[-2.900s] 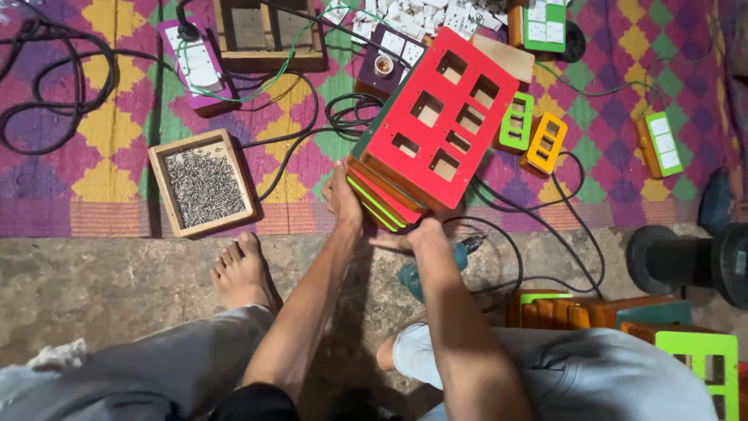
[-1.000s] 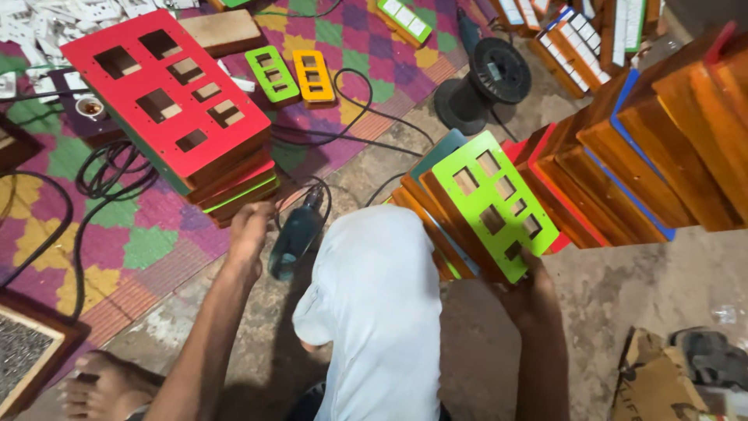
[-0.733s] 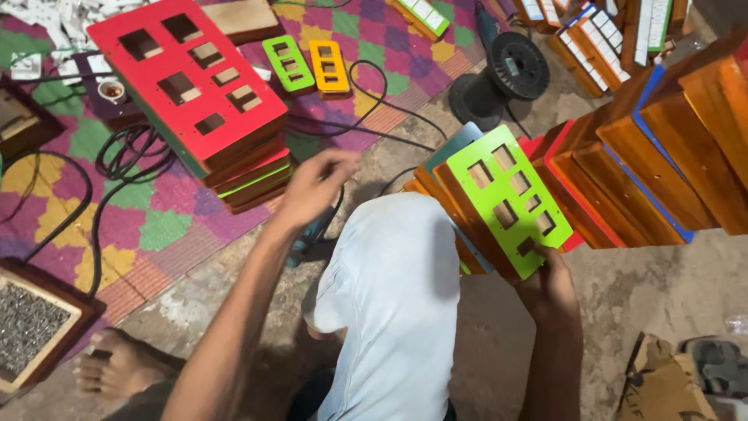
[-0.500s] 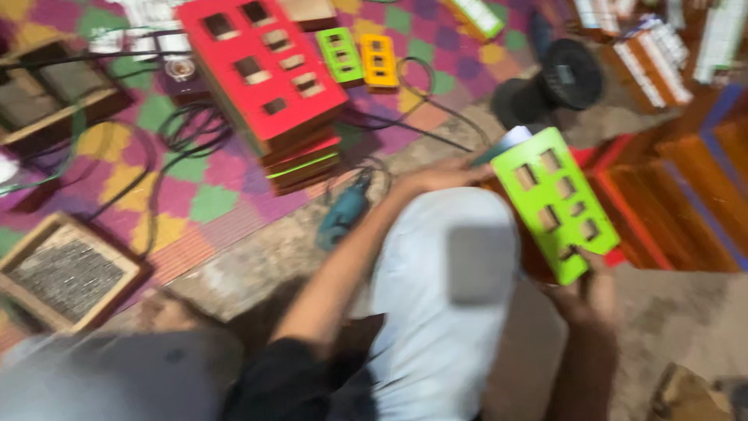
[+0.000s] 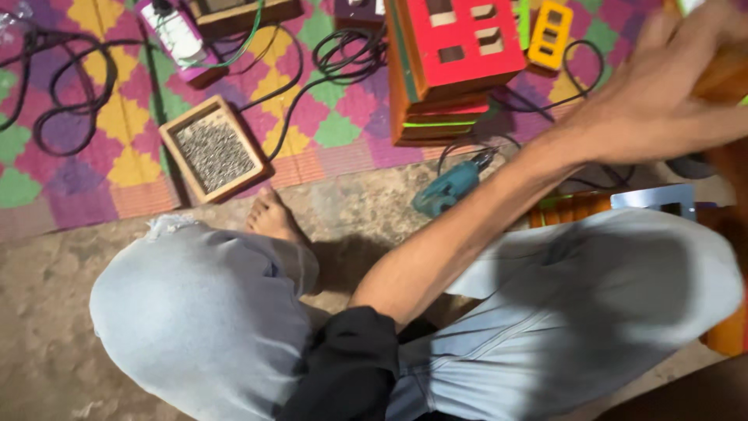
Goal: The person sits on the floor and uses a corded power drill to fasten screws into colorful wooden frames. They handle multiple frames, including green and blue ones, picking up screws from a nearby container and stacking the assembled pieces.
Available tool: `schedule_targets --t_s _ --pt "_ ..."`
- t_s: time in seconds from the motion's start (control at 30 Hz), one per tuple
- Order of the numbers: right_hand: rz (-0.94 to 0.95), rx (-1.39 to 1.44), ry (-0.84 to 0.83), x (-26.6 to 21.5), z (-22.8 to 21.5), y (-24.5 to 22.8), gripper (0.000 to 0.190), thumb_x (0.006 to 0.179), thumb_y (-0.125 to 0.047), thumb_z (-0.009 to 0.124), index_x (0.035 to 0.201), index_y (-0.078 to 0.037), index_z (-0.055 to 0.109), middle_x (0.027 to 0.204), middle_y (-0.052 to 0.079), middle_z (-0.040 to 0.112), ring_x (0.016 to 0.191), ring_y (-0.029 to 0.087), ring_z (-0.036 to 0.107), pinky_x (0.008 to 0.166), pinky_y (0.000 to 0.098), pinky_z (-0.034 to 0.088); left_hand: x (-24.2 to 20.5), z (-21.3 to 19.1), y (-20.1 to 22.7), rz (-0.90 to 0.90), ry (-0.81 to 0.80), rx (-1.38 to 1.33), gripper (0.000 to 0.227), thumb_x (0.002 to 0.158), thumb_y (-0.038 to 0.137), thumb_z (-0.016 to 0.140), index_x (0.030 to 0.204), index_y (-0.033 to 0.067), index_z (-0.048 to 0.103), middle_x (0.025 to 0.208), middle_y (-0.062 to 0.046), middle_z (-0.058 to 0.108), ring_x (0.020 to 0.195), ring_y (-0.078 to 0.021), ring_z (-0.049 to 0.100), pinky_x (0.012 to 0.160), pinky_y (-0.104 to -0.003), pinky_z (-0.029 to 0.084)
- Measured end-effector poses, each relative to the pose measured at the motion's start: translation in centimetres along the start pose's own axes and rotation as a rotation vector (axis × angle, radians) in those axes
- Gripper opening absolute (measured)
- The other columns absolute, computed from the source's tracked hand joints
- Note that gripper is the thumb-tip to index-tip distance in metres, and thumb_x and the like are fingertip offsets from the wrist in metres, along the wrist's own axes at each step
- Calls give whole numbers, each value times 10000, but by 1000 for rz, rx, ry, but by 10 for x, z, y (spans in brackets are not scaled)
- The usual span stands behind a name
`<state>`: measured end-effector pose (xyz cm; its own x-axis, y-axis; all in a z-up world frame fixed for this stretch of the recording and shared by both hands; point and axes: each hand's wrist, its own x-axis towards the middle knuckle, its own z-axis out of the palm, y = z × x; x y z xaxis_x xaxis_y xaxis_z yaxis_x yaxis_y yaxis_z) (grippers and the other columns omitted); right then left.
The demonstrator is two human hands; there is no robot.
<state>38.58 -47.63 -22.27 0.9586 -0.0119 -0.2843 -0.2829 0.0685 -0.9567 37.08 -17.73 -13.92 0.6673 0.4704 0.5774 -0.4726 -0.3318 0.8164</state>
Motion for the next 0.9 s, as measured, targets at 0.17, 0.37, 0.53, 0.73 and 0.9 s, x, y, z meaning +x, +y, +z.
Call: schedule_targets --t_s 0.17,0.37,0.53,0.73,0.9 --pt "-56 -125 -215 -9 153 12 250 1070 -268 590 1267 -116 613 1253 21 630 1161 178 595 1002 363 488 -25 -149 115 -172 124 -76 446 993 397 684 1287 80 577 1114 -105 717 998 -218 681 878 -333 554" --pt "-176 -282 -621 -66 326 48 273 1055 -285 586 1250 -97 619 1218 38 630 1136 175 592 981 359 489 -114 -339 160 -401 452 -134 316 958 183 606 1257 117 525 1172 -59 486 979 -153 543 871 -324 498" --pt "36 -632 -690 -127 404 90 418 924 -434 615 1121 -70 679 897 83 671 846 204 625 751 424 518 -168 -410 108 -910 619 -172 349 888 233 542 1203 119 441 1115 -85 538 978 -274 614 842 -485 577" --pt "234 -566 -759 -134 375 185 494 926 -417 615 1133 13 744 1097 180 761 1033 260 682 858 412 516 -256 -406 -12 -1386 485 -174 495 815 316 562 1249 89 500 1259 -143 565 1090 -368 636 949 -591 574" --pt "74 -919 -672 -103 357 211 430 904 -370 584 1202 -89 714 1091 134 744 1040 267 673 901 396 488 -319 -383 -100 -1445 541 -348 280 728 185 544 982 76 588 1124 -126 590 1028 -278 599 895 -541 608"
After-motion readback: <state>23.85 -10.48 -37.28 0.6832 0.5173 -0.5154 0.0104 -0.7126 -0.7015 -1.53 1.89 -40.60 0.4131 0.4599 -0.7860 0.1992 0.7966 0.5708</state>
